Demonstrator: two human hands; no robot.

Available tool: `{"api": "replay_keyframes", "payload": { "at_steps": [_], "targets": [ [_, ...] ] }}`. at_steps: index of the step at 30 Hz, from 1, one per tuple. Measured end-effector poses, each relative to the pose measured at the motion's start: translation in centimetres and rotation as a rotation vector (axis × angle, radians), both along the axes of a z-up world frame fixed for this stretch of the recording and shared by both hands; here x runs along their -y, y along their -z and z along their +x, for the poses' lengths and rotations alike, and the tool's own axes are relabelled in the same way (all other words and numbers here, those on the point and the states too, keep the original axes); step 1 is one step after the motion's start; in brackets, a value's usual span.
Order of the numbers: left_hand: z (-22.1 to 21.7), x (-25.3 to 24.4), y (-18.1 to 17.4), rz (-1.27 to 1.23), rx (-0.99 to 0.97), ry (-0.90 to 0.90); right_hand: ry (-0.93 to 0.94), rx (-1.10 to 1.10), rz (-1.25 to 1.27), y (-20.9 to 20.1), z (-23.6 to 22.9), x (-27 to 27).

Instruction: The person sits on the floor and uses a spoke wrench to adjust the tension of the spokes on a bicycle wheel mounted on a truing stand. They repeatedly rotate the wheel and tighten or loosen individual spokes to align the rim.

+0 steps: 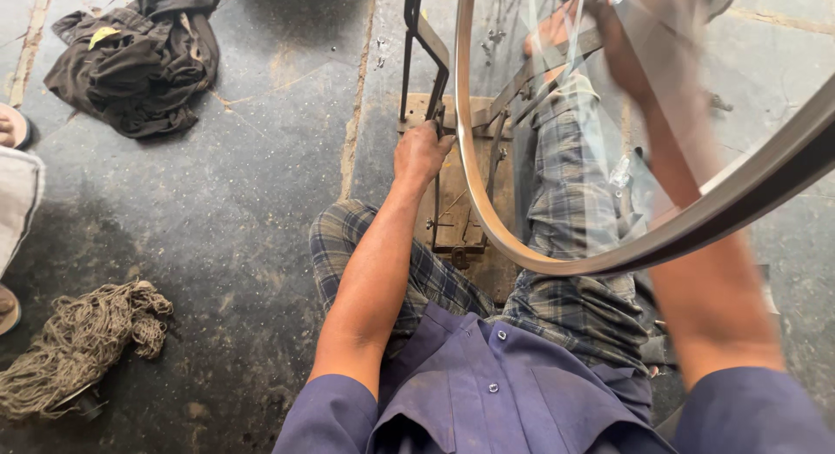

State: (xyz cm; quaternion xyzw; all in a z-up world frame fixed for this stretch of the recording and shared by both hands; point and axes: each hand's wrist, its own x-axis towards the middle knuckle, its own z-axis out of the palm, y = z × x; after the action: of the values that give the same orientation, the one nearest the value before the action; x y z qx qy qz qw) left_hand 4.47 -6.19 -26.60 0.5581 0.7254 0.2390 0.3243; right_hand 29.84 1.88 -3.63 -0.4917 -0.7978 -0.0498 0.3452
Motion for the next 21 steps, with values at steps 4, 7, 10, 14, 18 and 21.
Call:
{"api": "replay_keyframes", "payload": {
  "at_steps": [4,7,10,14,18,21],
  "targets": [
    [0.1,-0.1,0.1,0.004,-0.015,0.004,-0.241,-0.334,-0.092,5.8,0.4,8.6],
    [0.0,-0.1,0.4,0.001,-0.006,0.009,0.011,-0.078,-0.542,10.8,0.4,15.2],
    [0.2,-0.1,0.3,0.018,-0.016,-0.008,-0.175,-0.068,-0.556,13.8,-0.6,20.2],
    [0.1,0.0,0.2,0.003,-0.035,-0.006,-0.237,-0.09,-0.539,13.6,-2.0,21.6],
    [0.2,-0.1,-0.2,-0.005,-0.024,-0.01,-0.241,-0.136,-0.515,12.6,-3.3,21.2],
    [0.2,-0.1,-0.2,-0.013,-0.004,-0.015,-0.291,-0.139,-0.397,12.6,-3.9,21.4]
  ]
}}
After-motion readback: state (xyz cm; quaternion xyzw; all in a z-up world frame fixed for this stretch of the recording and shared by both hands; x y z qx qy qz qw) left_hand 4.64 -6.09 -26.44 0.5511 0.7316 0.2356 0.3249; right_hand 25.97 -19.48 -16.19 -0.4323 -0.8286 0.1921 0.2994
